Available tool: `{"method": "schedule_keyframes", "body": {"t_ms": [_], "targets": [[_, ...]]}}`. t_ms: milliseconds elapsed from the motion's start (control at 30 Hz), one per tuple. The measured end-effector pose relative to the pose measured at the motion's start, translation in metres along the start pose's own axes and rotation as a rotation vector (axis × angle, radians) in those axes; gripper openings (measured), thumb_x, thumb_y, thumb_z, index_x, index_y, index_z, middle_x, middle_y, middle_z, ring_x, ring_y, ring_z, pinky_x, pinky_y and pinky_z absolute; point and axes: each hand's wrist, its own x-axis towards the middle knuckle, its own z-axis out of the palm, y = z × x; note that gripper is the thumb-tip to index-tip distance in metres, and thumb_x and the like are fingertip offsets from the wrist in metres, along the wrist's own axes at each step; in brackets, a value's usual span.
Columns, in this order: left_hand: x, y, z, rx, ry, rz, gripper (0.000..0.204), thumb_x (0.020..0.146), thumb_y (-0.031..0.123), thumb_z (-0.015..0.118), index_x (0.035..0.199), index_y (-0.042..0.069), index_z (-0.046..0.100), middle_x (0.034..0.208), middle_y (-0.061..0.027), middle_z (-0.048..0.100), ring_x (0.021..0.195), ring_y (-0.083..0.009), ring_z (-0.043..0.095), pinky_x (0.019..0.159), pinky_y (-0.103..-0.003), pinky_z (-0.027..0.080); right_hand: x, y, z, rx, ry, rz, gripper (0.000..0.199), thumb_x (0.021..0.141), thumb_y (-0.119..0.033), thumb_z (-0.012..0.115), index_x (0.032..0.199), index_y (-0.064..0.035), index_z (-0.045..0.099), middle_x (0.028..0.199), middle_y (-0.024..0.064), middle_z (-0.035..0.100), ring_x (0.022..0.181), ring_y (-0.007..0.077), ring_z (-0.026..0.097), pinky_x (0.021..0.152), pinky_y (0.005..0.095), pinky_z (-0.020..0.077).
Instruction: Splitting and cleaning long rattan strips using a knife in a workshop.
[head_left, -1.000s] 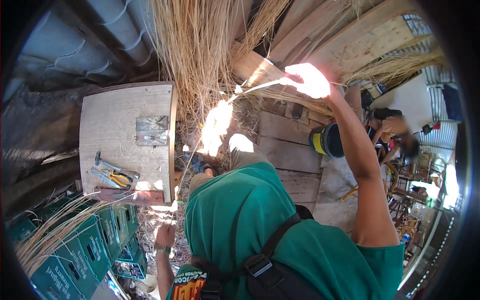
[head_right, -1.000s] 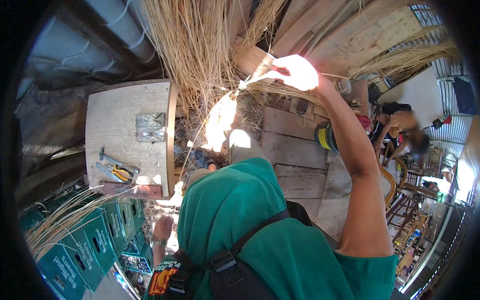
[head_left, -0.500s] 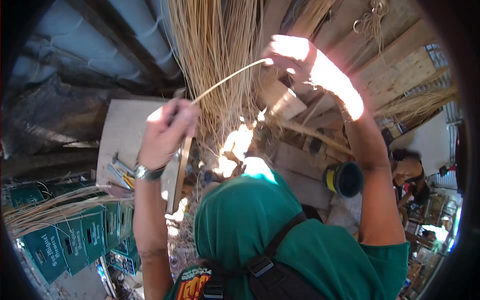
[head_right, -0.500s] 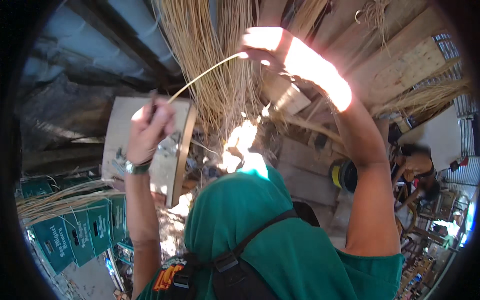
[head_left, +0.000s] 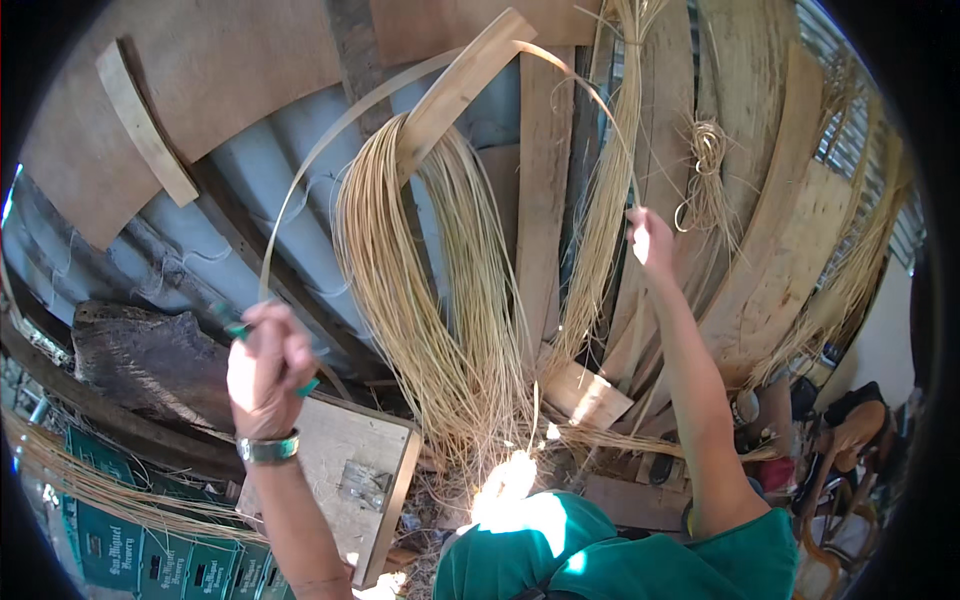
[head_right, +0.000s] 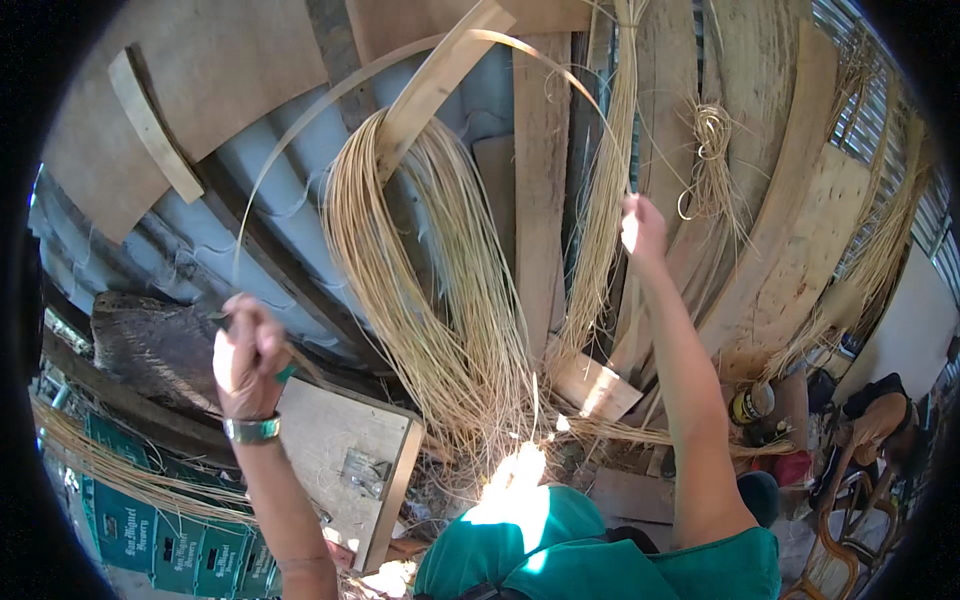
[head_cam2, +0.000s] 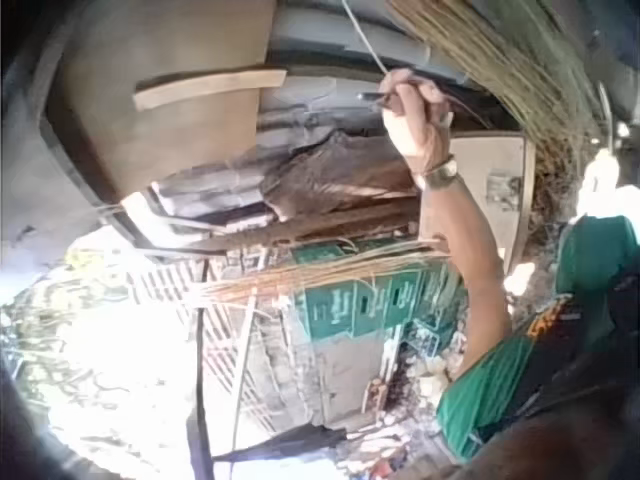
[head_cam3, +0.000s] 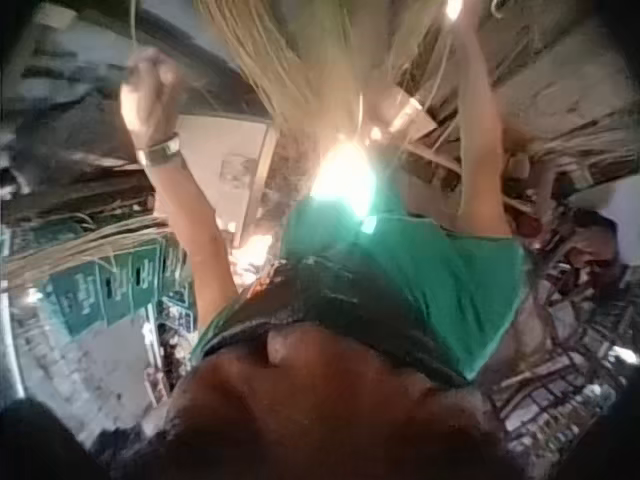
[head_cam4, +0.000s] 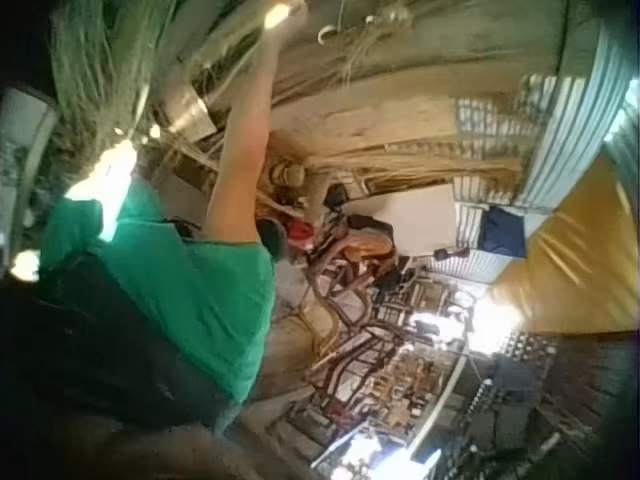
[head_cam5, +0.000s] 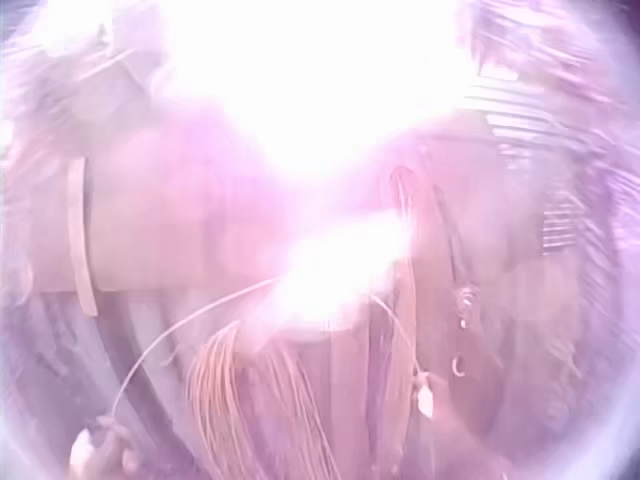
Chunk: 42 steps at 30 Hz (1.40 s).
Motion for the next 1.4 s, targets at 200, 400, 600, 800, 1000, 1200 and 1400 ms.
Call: {"method": "schedule_keyframes", "body": {"t_ms": [200,400,600,800,1000,1200,1400], "targets": [[0.068,-0.04,0.084,0.086,-0.104,-0.047,0.021,0.098,0.024,0.049,0.11,0.007,0.054,0.075,-0.0001,0.059,0.046,-0.0028,0.033,0.043,-0.018,0.026,0.072,-0.081,0.094,0.443,-0.127,-0.176,0.027,0.087,-0.024,0.057,0.103,-0.0022,0.061,0.068,-0.0012,0.054,0.056,0.0055,0.047,0.05,0.0207,0.0359],[0.042,-0.139,0.035,0.273,0.032,-0.28,0.02,0.097,0.024,0.05,0.105,0.006,0.056,0.078,-0.0003,0.063,0.045,-0.0011,0.032,0.043,-0.018,0.027,0.034,-0.044,0.153,0.116,-0.581,0.19,0.023,0.092,-0.02,0.051,0.096,-0.0001,0.061,0.069,0.0048,0.061,0.061,0.0115,0.058,0.054,0.0259,0.046],[-0.128,-0.288,-0.097,1.072,0.202,-0.431,0.028,0.092,0.029,0.055,0.091,0.003,0.063,0.078,-0.0045,0.067,0.059,-0.012,0.053,0.058,-0.029,0.043,-0.078,0.129,0.124,-0.493,-0.956,-0.113,0.032,0.092,-0.031,0.052,0.083,-0.0026,0.066,0.079,0.0145,0.067,0.073,0.0277,0.065,0.068,0.0377,0.0503],[-0.193,-0.297,-0.065,1.171,0.288,-0.792,0.029,0.09,0.03,0.057,0.094,0.003,0.064,0.073,-0.0076,0.066,0.067,-0.0193,0.061,0.065,-0.032,0.047,-0.163,0.215,0.073,-0.387,-0.855,-0.1,0.023,0.085,-0.027,0.058,0.083,-0.0056,0.066,0.074,0.014,0.064,0.067,0.0295,0.064,0.061,0.0377,0.0494],[-0.204,-0.344,-0.044,0.757,0.352,-0.882,0.031,0.088,0.03,0.059,0.099,0.001,0.063,0.075,-0.0097,0.067,0.072,-0.0192,0.067,0.064,-0.033,0.05,-0.187,0.281,0.045,-0.541,-0.781,-0.28,0.019,0.082,-0.026,0.058,0.083,-0.0089,0.067,0.07,0.0156,0.061,0.065,0.0322,0.062,0.057,0.0383,0.048],[-0.191,-0.378,-0.013,0.957,0.106,-0.971,0.029,0.09,0.033,0.055,0.097,0.007,0.065,0.079,-0.0051,0.068,0.071,-0.0146,0.064,0.065,-0.029,0.049,-0.182,0.311,0.031,-0.644,-0.808,0.153,0.025,0.087,-0.029,0.054,0.085,-0.0071,0.067,0.073,0.0189,0.063,0.068,0.0368,0.061,0.064,0.0409,0.0486],[-0.221,-0.439,-0.041,0.586,0.164,-0.893,0.028,0.09,0.032,0.055,0.097,0.008,0.066,0.08,-0.0048,0.068,0.071,-0.0143,0.063,0.066,-0.028,0.049,-0.203,0.301,0.024,-0.36,-0.82,0.432,0.028,0.087,-0.031,0.06,0.087,-0.0039,0.065,0.069,0.0095,0.063,0.056,0.0183,0.058,0.056,0.0313,0.0459]]}}
